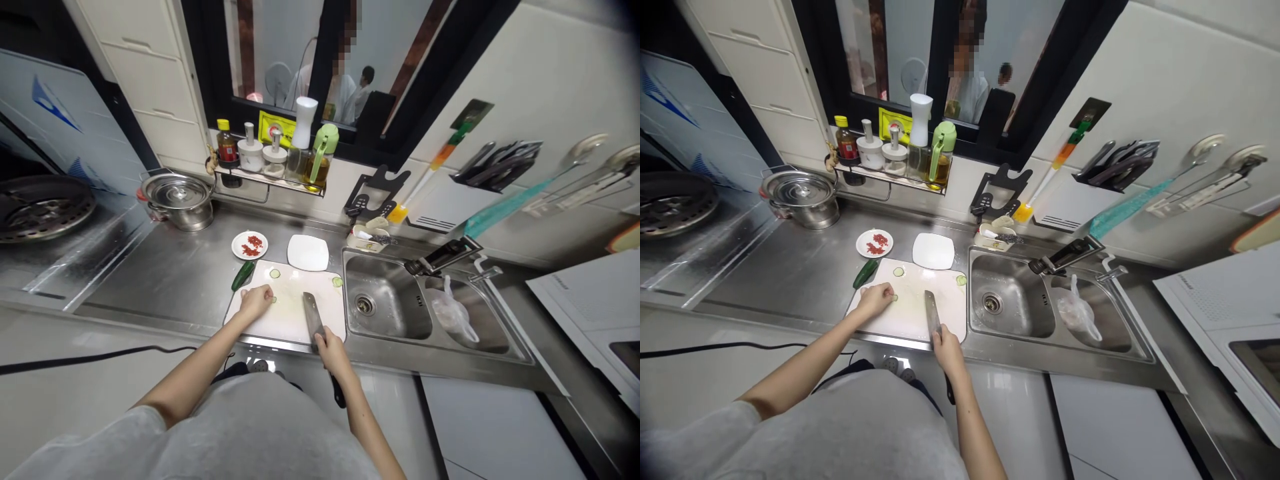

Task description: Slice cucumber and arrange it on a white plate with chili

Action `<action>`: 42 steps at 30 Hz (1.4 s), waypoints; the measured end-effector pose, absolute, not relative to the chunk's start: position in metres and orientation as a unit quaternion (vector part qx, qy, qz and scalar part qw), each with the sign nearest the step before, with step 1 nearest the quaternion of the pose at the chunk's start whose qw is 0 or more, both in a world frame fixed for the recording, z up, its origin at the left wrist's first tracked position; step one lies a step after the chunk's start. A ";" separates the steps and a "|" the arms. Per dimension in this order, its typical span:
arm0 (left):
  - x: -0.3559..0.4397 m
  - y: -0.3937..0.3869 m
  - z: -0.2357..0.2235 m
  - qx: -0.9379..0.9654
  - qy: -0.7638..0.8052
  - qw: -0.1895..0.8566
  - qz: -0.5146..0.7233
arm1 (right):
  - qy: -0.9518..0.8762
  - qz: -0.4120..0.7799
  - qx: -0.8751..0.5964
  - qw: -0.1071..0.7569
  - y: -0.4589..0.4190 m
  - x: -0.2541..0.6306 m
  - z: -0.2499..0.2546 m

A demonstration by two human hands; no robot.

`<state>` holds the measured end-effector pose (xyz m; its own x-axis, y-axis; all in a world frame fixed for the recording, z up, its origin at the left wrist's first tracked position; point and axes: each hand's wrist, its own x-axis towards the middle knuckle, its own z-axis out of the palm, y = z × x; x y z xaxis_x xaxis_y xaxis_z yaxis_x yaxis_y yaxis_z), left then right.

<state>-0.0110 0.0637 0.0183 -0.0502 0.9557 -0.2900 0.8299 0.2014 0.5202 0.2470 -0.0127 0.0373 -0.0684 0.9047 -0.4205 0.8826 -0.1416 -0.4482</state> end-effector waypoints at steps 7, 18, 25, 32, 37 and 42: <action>-0.044 0.065 0.014 0.584 0.756 0.277 0.098 | -0.661 0.322 -0.678 0.004 -0.009 0.243 0.036; -0.048 0.066 0.006 0.598 0.759 0.240 0.091 | -0.671 0.322 -0.668 0.005 0.000 0.235 0.037; -0.035 0.105 0.007 0.598 0.755 0.249 0.103 | -0.652 0.322 -0.686 0.008 -0.001 0.240 0.038; -0.014 0.146 0.008 0.665 0.717 0.203 0.052 | -0.629 0.324 -0.706 0.002 -0.004 0.250 0.036; -0.013 0.158 0.006 0.702 0.686 0.188 0.034 | -0.626 0.326 -0.708 0.006 -0.005 0.253 0.034; -0.016 0.158 0.004 0.687 0.696 0.206 0.022 | -0.626 0.324 -0.709 -0.001 -0.005 0.251 0.033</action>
<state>-0.0158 0.1582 0.0038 0.0300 0.9658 -0.2576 0.9480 0.0542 0.3138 0.2508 -0.0052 0.0334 0.0066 0.8876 -0.4606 0.8891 -0.2160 -0.4035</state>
